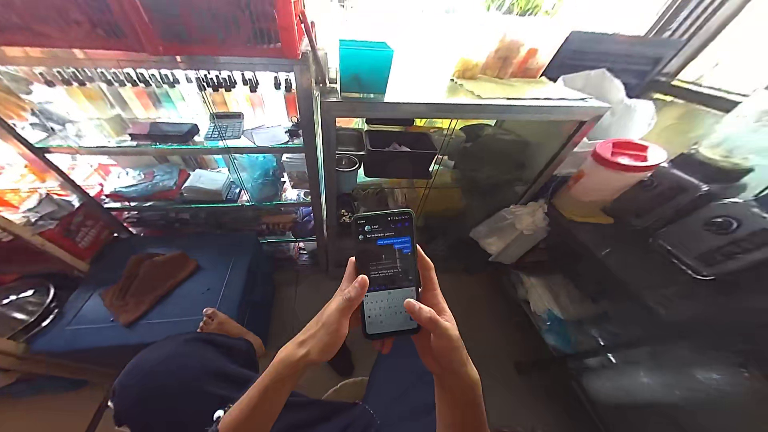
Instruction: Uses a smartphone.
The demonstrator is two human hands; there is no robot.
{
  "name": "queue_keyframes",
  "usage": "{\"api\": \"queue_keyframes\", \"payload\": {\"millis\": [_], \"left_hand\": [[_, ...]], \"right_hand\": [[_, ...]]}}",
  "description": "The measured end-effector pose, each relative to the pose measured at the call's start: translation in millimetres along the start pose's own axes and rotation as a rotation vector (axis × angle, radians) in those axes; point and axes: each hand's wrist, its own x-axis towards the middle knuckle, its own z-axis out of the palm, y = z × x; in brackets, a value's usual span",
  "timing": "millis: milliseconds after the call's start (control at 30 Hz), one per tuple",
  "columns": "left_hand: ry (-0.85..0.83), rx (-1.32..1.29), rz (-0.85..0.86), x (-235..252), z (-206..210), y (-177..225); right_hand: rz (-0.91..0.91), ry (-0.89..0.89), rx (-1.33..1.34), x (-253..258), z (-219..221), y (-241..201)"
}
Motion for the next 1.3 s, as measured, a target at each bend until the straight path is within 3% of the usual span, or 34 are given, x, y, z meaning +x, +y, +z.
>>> {"api": "queue_keyframes", "payload": {"millis": [567,1300], "left_hand": [[-0.012,-0.011,0.020,-0.8,11.4,2.8],[-0.008,-0.004,0.026,-2.7,10.9,1.3]], "right_hand": [[0.024,0.112,-0.030,-7.5,9.1,-7.7],[0.033,0.111,-0.031,-6.2,10.0,-5.3]]}}
